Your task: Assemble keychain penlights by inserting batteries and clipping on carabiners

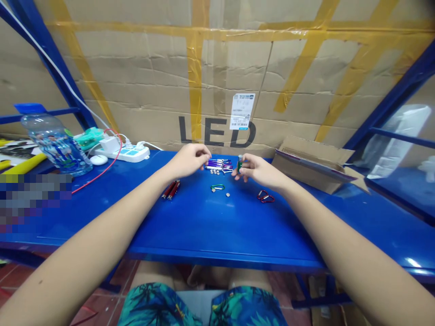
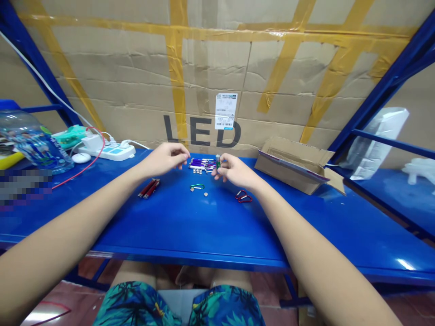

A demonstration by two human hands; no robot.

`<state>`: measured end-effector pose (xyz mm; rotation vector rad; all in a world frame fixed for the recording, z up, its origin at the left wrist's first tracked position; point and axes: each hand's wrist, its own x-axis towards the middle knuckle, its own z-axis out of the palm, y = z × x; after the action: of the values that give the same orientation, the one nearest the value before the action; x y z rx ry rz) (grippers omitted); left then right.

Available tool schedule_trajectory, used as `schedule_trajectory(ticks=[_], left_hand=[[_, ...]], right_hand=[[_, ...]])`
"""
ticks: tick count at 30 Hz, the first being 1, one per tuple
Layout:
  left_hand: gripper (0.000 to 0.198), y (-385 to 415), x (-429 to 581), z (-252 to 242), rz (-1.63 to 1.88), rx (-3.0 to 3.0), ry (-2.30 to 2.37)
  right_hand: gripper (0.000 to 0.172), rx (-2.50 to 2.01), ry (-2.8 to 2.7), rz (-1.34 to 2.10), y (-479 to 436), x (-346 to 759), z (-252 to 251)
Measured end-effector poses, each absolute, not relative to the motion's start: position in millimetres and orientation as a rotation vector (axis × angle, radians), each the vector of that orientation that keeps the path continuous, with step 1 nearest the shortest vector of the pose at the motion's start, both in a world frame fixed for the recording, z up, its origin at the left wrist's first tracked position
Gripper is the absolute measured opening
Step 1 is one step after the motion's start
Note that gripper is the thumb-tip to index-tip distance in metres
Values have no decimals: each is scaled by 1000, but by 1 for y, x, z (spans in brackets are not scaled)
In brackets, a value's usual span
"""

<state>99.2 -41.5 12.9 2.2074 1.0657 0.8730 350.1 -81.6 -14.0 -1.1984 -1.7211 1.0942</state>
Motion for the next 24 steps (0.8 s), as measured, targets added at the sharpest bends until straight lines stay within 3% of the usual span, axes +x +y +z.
schedule_trajectory(ticks=[7, 14, 24], left_hand=[[17, -55, 104, 4, 162, 2709, 783], [17, -67, 110, 4, 54, 2776, 770], [9, -75, 115, 2, 69, 2780, 846]], right_hand=[[15, -1220, -2032, 892, -78, 355, -24], [14, -1159, -2242, 801, -83, 355, -22], [16, -1169, -2114, 892, -81, 362, -12]])
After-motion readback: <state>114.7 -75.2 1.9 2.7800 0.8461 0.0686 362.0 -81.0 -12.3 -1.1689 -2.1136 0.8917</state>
